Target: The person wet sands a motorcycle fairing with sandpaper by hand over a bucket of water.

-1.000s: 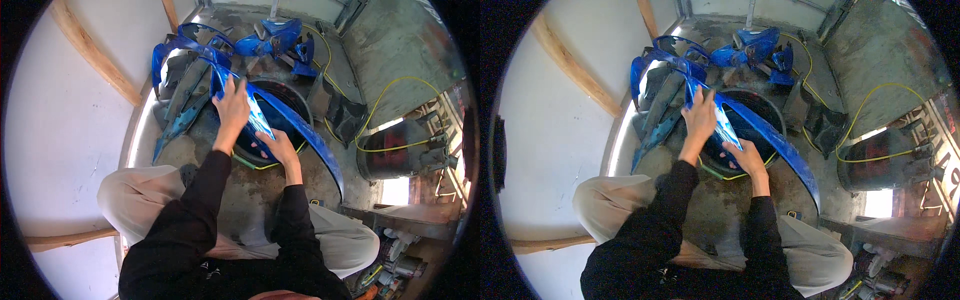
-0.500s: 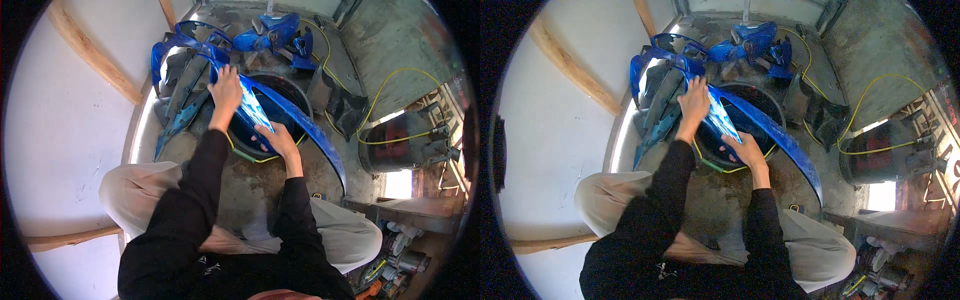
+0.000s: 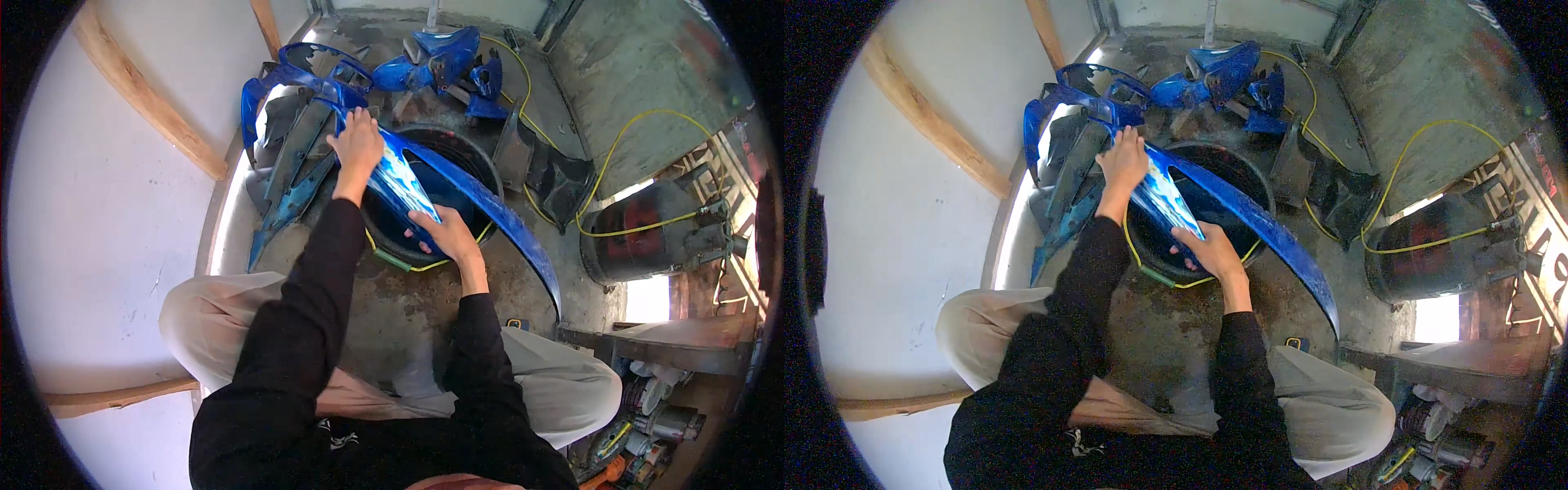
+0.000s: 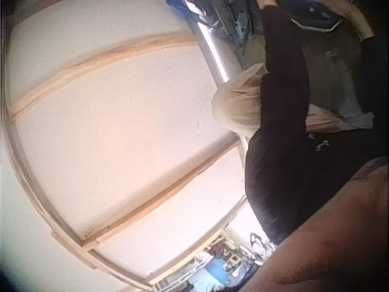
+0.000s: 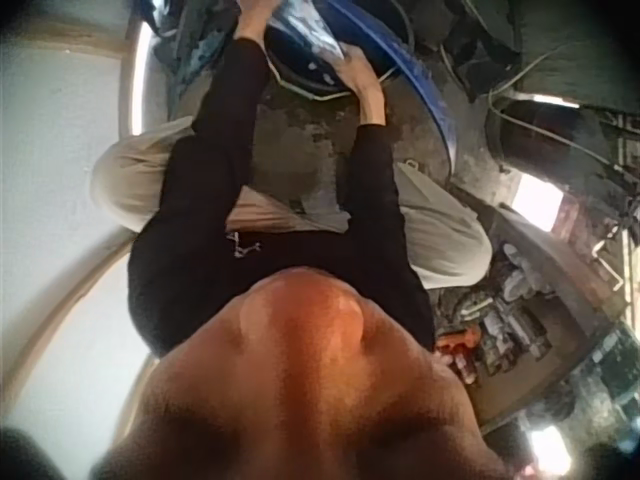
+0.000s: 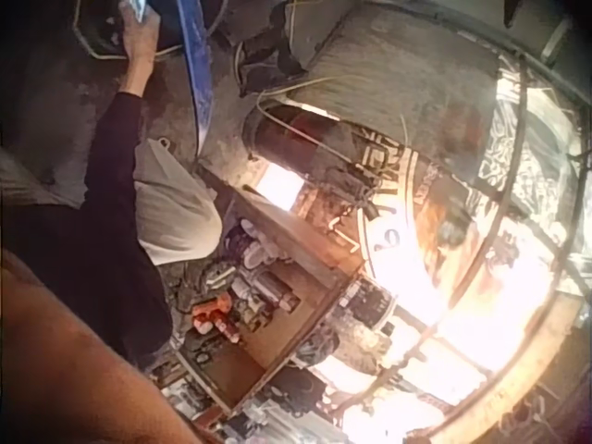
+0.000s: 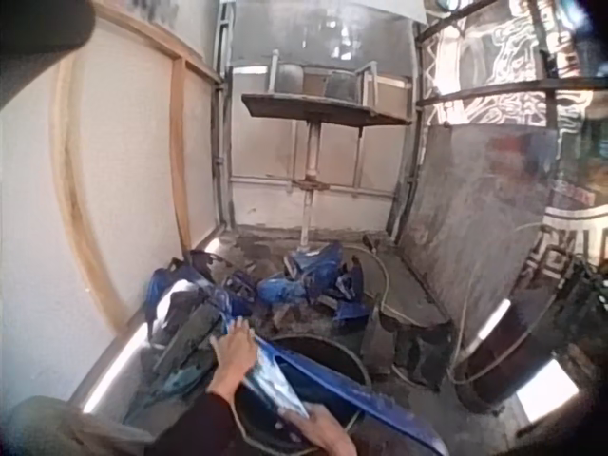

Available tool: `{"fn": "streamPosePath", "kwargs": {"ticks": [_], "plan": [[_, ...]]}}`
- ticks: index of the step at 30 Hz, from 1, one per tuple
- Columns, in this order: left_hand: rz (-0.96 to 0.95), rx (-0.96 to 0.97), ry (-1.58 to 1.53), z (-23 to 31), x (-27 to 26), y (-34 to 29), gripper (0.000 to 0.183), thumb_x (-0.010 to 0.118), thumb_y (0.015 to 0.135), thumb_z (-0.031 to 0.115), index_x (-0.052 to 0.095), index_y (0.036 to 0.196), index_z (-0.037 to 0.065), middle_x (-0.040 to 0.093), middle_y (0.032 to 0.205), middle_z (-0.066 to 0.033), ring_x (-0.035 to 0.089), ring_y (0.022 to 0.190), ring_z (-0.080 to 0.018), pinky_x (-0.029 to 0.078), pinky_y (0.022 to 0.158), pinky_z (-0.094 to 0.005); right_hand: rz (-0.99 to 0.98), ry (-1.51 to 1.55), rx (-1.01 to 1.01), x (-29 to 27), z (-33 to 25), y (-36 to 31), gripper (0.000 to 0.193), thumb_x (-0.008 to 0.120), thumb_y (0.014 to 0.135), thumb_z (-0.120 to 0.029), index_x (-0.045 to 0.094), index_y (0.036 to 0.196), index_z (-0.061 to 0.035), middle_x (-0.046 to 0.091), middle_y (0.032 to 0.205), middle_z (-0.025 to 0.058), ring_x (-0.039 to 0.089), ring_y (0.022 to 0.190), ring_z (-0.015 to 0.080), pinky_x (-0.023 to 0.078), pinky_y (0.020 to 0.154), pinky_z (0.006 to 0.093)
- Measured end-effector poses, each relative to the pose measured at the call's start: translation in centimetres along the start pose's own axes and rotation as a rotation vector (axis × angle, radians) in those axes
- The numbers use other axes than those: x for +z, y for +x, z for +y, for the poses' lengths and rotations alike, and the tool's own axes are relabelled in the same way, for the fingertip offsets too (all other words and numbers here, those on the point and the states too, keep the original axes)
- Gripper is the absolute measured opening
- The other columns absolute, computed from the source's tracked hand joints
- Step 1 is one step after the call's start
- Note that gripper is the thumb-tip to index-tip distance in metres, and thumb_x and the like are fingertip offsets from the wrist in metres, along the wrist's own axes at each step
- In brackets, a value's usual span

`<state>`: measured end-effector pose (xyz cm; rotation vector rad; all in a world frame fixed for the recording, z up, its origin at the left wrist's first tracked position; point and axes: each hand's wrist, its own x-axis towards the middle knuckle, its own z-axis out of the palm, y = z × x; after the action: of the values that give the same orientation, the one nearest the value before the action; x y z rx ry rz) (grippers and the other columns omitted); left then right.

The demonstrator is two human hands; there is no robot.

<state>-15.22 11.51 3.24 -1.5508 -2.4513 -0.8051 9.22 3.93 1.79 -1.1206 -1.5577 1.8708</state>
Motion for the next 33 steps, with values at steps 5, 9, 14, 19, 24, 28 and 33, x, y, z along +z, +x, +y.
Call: {"fn": "streamPosePath", "kwargs": {"ticks": [5,9,14,19,24,28,33], "plan": [[0.075,0.065,0.050,3.1,1.3,-5.3,0.040,0.057,0.102,0.022,0.064,0.133,-0.003,0.059,0.148,-0.0173,0.051,0.140,-0.0330,0.039,0.101,-0.0644,0.015,-0.035,0.035,-0.8,0.1,-0.4,0.035,0.072,0.101,-0.033,0.071,0.116,-0.0010,0.076,0.085,0.0070,0.058,0.056,0.0092,0.046,0.050,0.0254],[0.128,0.136,0.016,3.7,1.2,-8.2,0.045,0.047,0.108,0.029,0.061,0.140,0.002,0.056,0.154,-0.0169,0.053,0.140,-0.0337,0.038,0.104,-0.0652,0.005,-0.049,0.030,-1.2,0.1,-0.6,0.035,0.072,0.102,-0.033,0.072,0.116,-0.0013,0.076,0.085,0.0067,0.058,0.057,0.0088,0.046,0.051,0.0253],[-0.073,0.018,0.152,-0.1,-0.4,1.6,0.045,0.048,0.107,0.029,0.062,0.139,0.002,0.060,0.150,-0.0168,0.058,0.135,-0.0336,0.040,0.101,-0.0670,-0.017,-0.007,0.016,0.1,-0.8,-0.1,0.036,0.072,0.101,-0.033,0.071,0.116,-0.0001,0.075,0.085,0.0072,0.058,0.058,0.0092,0.046,0.051,0.0258],[0.126,0.128,0.072,3.6,1.4,-6.8,0.033,0.061,0.099,0.022,0.067,0.120,-0.002,0.063,0.137,-0.0153,0.055,0.131,-0.0333,0.041,0.098,-0.0595,0.012,-0.060,0.019,-1.7,0.5,-0.6,0.035,0.072,0.102,-0.031,0.071,0.116,0.0007,0.075,0.084,0.0073,0.058,0.057,0.0091,0.046,0.050,0.0259],[0.240,0.206,0.052,2.4,1.3,-5.6,0.035,0.061,0.099,0.023,0.066,0.124,-0.002,0.061,0.142,-0.0163,0.055,0.132,-0.0330,0.042,0.096,-0.0603,0.005,-0.029,0.015,-1.2,0.3,-0.3,0.035,0.071,0.102,-0.031,0.071,0.117,0.0011,0.075,0.083,0.0071,0.057,0.054,0.0091,0.045,0.049,0.0256],[-0.049,0.040,0.155,-0.1,-0.5,0.6,0.039,0.056,0.103,0.025,0.064,0.131,0.000,0.062,0.139,-0.0162,0.057,0.129,-0.0336,0.044,0.093,-0.0607,-0.018,-0.026,-0.006,-0.2,-0.3,-0.1,0.037,0.072,0.102,-0.032,0.071,0.116,0.0010,0.075,0.084,0.0067,0.057,0.055,0.0091,0.045,0.049,0.0253],[0.131,0.309,0.129,2.4,1.8,-7.2,0.043,0.055,0.105,0.027,0.061,0.135,-0.003,0.062,0.142,-0.0171,0.056,0.133,-0.0358,0.042,0.098,-0.0632,0.003,-0.055,0.025,-1.4,0.3,-0.2,0.039,0.072,0.102,-0.036,0.071,0.117,-0.0001,0.075,0.084,0.0059,0.058,0.055,0.0090,0.046,0.050,0.0254]]}}
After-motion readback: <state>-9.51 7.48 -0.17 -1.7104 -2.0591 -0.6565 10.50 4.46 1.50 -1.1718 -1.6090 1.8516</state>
